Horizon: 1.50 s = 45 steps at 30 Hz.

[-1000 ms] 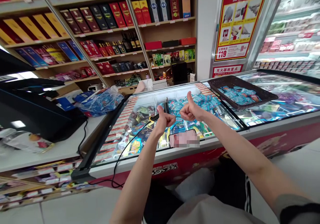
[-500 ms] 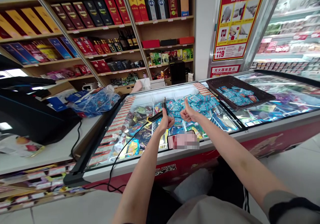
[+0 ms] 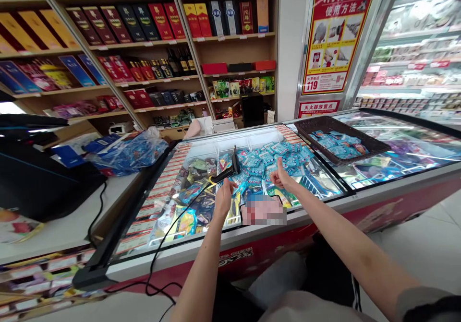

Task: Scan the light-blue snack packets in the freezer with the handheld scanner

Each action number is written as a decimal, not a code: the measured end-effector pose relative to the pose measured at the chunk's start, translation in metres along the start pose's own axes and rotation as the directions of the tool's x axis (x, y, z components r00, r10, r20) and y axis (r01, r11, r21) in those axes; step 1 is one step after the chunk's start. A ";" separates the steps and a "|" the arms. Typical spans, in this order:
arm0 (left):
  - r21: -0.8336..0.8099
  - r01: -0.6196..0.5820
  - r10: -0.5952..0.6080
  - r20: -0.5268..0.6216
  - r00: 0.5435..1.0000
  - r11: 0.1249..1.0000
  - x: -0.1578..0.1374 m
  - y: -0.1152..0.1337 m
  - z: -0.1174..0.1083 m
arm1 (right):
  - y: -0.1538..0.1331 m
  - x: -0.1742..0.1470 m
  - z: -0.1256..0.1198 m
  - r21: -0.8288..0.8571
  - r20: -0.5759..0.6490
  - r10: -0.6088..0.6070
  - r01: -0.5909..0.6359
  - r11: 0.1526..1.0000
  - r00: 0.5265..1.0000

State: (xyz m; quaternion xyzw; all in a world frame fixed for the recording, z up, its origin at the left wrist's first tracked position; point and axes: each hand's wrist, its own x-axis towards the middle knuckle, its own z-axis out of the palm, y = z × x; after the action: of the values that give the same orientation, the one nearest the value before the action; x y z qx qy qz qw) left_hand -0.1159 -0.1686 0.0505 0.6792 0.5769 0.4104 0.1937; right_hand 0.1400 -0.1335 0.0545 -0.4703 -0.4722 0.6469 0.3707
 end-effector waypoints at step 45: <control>0.145 -0.103 0.120 -0.110 0.987 0.984 0.024 -0.002 0.021 | -0.081 -0.029 -0.113 -0.100 -0.018 -0.079 0.077 0.992 0.997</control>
State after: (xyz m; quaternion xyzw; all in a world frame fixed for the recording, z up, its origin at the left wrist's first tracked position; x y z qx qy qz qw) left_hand -0.1005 -0.1414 0.0449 0.6967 0.5756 0.4190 0.0881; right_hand 0.2594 -0.1083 0.1268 -0.4762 -0.5179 0.6024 0.3770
